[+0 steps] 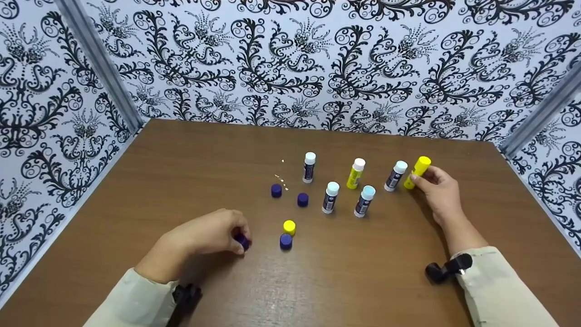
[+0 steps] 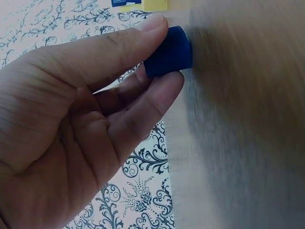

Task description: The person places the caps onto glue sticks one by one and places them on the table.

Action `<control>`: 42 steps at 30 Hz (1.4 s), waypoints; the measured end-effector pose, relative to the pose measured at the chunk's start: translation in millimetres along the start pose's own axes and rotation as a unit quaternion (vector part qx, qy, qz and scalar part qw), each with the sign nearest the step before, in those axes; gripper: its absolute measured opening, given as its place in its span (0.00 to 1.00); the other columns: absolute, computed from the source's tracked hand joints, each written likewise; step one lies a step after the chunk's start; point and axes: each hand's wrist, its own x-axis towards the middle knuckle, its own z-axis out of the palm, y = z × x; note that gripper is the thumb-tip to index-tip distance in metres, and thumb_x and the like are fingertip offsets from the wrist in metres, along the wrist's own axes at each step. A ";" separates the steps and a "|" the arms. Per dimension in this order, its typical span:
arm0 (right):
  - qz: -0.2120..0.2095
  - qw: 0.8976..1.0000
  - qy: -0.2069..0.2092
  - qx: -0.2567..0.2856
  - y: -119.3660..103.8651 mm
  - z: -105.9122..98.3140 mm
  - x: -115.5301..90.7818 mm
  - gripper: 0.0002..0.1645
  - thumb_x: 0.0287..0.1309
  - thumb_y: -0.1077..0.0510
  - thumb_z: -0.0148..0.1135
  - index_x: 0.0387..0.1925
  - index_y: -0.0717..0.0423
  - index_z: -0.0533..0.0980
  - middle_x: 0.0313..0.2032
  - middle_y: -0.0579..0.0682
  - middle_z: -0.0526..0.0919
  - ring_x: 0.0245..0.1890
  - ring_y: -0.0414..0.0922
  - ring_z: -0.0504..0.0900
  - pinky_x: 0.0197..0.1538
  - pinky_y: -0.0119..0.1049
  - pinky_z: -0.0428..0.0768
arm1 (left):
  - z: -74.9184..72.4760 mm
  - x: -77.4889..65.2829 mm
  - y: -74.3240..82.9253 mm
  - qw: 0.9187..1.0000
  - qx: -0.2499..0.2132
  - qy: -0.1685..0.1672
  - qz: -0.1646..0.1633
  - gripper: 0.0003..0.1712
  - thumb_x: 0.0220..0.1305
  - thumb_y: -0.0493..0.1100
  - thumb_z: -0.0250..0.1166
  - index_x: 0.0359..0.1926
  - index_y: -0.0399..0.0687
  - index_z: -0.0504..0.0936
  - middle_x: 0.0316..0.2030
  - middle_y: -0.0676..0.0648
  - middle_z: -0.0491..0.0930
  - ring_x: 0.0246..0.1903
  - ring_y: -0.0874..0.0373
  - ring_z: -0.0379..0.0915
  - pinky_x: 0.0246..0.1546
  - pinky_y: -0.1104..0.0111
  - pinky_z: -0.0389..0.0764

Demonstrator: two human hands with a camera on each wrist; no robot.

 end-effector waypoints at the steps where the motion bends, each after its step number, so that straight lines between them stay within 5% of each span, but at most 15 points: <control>1: 0.000 1.000 0.000 0.002 -0.3 -0.1 0.0 0.33 0.66 0.54 0.70 0.67 0.64 0.73 0.42 0.32 0.80 0.48 0.32 0.78 0.51 0.16 0.80 | -0.2 -0.1 0.5 1.000 -0.003 0.000 -0.004 0.10 0.55 0.40 0.80 0.36 0.53 0.86 0.37 0.56 0.82 0.40 0.59 0.75 0.46 0.60 0.82; 8: 0.004 1.000 -0.001 0.025 -2.1 -0.9 -0.2 0.33 0.65 0.55 0.72 0.66 0.63 0.73 0.43 0.33 0.81 0.47 0.33 0.79 0.50 0.16 0.81 | -1.1 0.0 2.6 1.000 -0.017 0.005 -0.012 0.09 0.58 0.38 0.78 0.36 0.53 0.86 0.38 0.55 0.81 0.39 0.58 0.76 0.46 0.60 0.84; 15: 0.016 0.999 0.001 0.028 -1.2 -1.4 1.1 0.37 0.64 0.54 0.72 0.69 0.64 0.71 0.44 0.34 0.81 0.48 0.32 0.78 0.51 0.15 0.80 | -1.1 1.2 2.3 0.999 -0.009 0.025 0.018 0.08 0.59 0.37 0.77 0.36 0.52 0.87 0.36 0.56 0.80 0.38 0.58 0.75 0.43 0.65 0.80; 25: 0.011 0.998 0.009 0.065 -4.7 0.0 -3.3 0.29 0.62 0.56 0.74 0.61 0.60 0.76 0.41 0.35 0.83 0.44 0.32 0.81 0.48 0.18 0.83 | 0.4 2.6 5.4 0.998 -0.013 0.056 0.033 0.08 0.60 0.38 0.77 0.40 0.49 0.88 0.38 0.56 0.81 0.39 0.58 0.77 0.43 0.66 0.84; 36: 0.022 0.997 0.029 0.074 -9.5 -1.3 -5.3 0.40 0.63 0.53 0.74 0.71 0.62 0.70 0.45 0.35 0.80 0.50 0.33 0.78 0.51 0.15 0.80 | -1.1 3.1 10.1 0.997 -0.009 0.068 0.025 0.09 0.62 0.40 0.76 0.43 0.51 0.88 0.40 0.55 0.81 0.41 0.59 0.77 0.48 0.63 0.87; 42: 0.020 0.991 0.052 0.121 -11.9 -0.1 -6.0 0.39 0.63 0.58 0.73 0.72 0.61 0.70 0.46 0.35 0.81 0.51 0.34 0.79 0.51 0.15 0.81 | -0.7 3.8 10.4 0.996 -0.008 0.078 0.038 0.10 0.62 0.40 0.76 0.44 0.51 0.88 0.41 0.55 0.82 0.41 0.60 0.78 0.49 0.62 0.87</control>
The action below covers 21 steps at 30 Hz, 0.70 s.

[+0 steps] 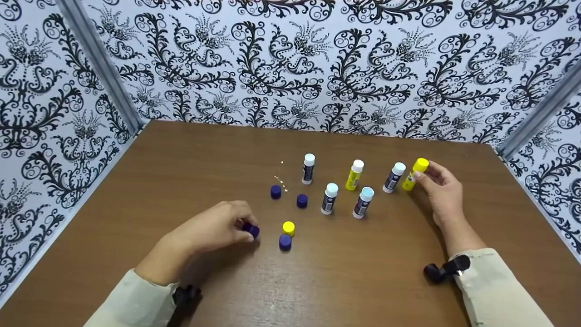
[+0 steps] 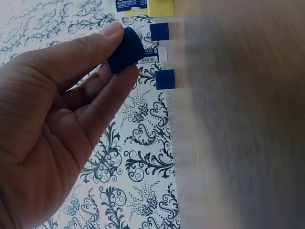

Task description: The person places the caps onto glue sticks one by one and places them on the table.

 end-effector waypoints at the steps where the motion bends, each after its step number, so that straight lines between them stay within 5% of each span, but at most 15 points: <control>1: -0.003 1.000 0.004 0.010 -0.3 0.4 -0.3 0.38 0.63 0.59 0.73 0.72 0.61 0.70 0.46 0.36 0.81 0.52 0.34 0.79 0.51 0.16 0.81 | 0.0 0.1 -0.2 1.000 -0.001 0.002 0.005 0.10 0.62 0.40 0.76 0.44 0.50 0.88 0.41 0.55 0.82 0.41 0.60 0.78 0.49 0.63 0.87; 10: -0.027 0.996 0.035 0.082 -2.8 1.7 -2.8 0.38 0.62 0.65 0.72 0.72 0.60 0.70 0.49 0.40 0.82 0.54 0.38 0.79 0.49 0.18 0.83 | -0.5 2.0 -1.4 0.998 -0.010 0.019 0.052 0.09 0.61 0.38 0.76 0.44 0.48 0.89 0.41 0.53 0.83 0.42 0.59 0.79 0.47 0.61 0.87; 21: -0.119 0.982 0.088 0.114 -11.4 3.3 -6.9 0.35 0.59 0.66 0.74 0.67 0.62 0.74 0.49 0.42 0.85 0.57 0.44 0.81 0.60 0.21 0.79 | 1.1 3.0 0.2 0.998 -0.011 0.033 0.048 0.09 0.62 0.39 0.76 0.43 0.50 0.88 0.40 0.56 0.82 0.41 0.61 0.79 0.46 0.64 0.88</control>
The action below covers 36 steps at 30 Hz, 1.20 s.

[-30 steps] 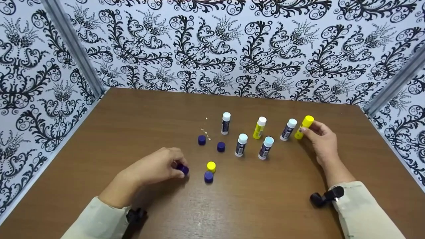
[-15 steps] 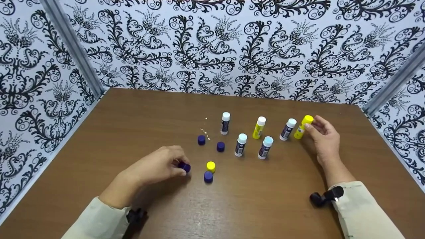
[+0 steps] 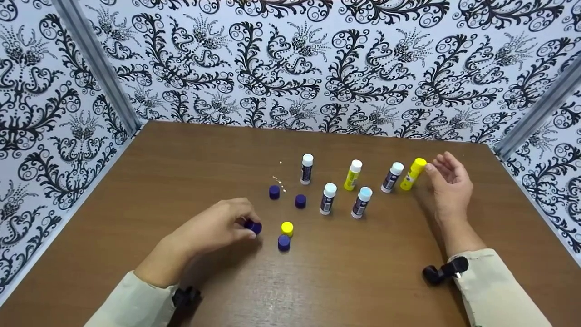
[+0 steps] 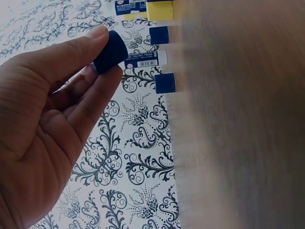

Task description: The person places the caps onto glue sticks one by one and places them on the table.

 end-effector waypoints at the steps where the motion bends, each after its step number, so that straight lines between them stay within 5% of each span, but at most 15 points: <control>1: -0.011 1.000 0.004 0.004 -1.6 0.5 -0.8 0.34 0.58 0.67 0.74 0.67 0.62 0.75 0.50 0.42 0.85 0.57 0.44 0.81 0.61 0.22 0.79 | 0.1 -0.1 0.1 1.000 -0.001 0.002 0.002 0.09 0.62 0.39 0.76 0.43 0.50 0.88 0.40 0.56 0.82 0.41 0.61 0.79 0.46 0.64 0.88; 7: -0.064 0.998 0.011 0.006 -8.2 5.0 -6.2 0.32 0.58 0.67 0.74 0.64 0.61 0.77 0.51 0.46 0.86 0.53 0.44 0.83 0.62 0.25 0.80 | 0.1 -0.1 -0.2 1.000 0.005 0.008 0.019 0.09 0.62 0.39 0.76 0.43 0.49 0.89 0.41 0.55 0.83 0.42 0.61 0.80 0.47 0.65 0.88; 16: -0.085 0.996 -0.016 0.027 -14.6 16.8 -20.4 0.28 0.60 0.72 0.69 0.62 0.64 0.78 0.50 0.48 0.87 0.52 0.42 0.85 0.62 0.27 0.81 | 0.7 0.8 0.7 1.000 -0.007 0.005 0.014 0.09 0.62 0.39 0.76 0.44 0.50 0.88 0.41 0.55 0.82 0.42 0.61 0.79 0.47 0.60 0.89; 36: -0.050 0.997 -0.064 0.002 -14.1 33.9 -31.3 0.30 0.61 0.72 0.69 0.64 0.66 0.75 0.47 0.41 0.89 0.51 0.37 0.86 0.61 0.25 0.81 | 0.3 1.0 1.3 0.998 -0.021 0.032 0.044 0.11 0.64 0.35 0.73 0.46 0.47 0.84 0.44 0.53 0.81 0.46 0.61 0.82 0.51 0.65 0.88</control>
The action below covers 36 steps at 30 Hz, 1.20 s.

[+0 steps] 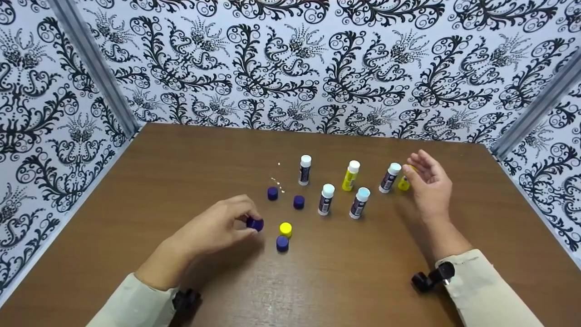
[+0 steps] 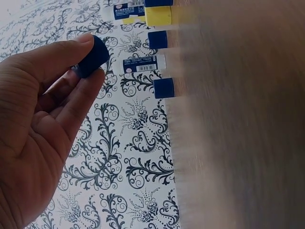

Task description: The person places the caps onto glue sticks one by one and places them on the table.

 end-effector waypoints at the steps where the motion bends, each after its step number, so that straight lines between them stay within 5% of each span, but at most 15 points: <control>1: 0.007 1.000 -0.002 -0.002 0.1 0.6 -0.3 0.30 0.61 0.72 0.69 0.65 0.66 0.74 0.47 0.39 0.88 0.51 0.37 0.86 0.61 0.25 0.81 | 0.0 -0.2 0.5 1.000 -0.003 0.002 0.001 0.11 0.64 0.35 0.73 0.46 0.47 0.83 0.44 0.53 0.81 0.46 0.61 0.82 0.51 0.65 0.88; 18: 0.084 0.992 -0.042 -0.087 3.9 2.9 -1.0 0.36 0.63 0.63 0.71 0.71 0.60 0.71 0.52 0.36 0.83 0.60 0.39 0.81 0.57 0.19 0.80 | 1.7 -0.5 6.5 0.999 -0.030 0.014 0.030 0.11 0.63 0.33 0.73 0.42 0.45 0.80 0.43 0.52 0.80 0.48 0.59 0.83 0.52 0.68 0.87; 28: 0.149 0.979 -0.082 -0.116 6.7 1.7 1.5 0.40 0.66 0.59 0.69 0.76 0.56 0.66 0.72 0.55 0.74 0.70 0.45 0.75 0.61 0.19 0.78 | 1.0 0.2 14.2 0.999 -0.028 0.009 0.037 0.11 0.63 0.33 0.73 0.42 0.45 0.80 0.43 0.51 0.79 0.48 0.60 0.83 0.54 0.69 0.87; 36: 0.158 0.974 -0.104 -0.122 8.9 2.9 0.0 0.41 0.67 0.58 0.69 0.77 0.59 0.64 0.74 0.60 0.70 0.68 0.44 0.75 0.62 0.18 0.77 | 1.5 -1.0 18.0 0.999 -0.022 0.010 0.037 0.12 0.63 0.33 0.74 0.43 0.45 0.80 0.43 0.51 0.79 0.48 0.60 0.83 0.54 0.65 0.87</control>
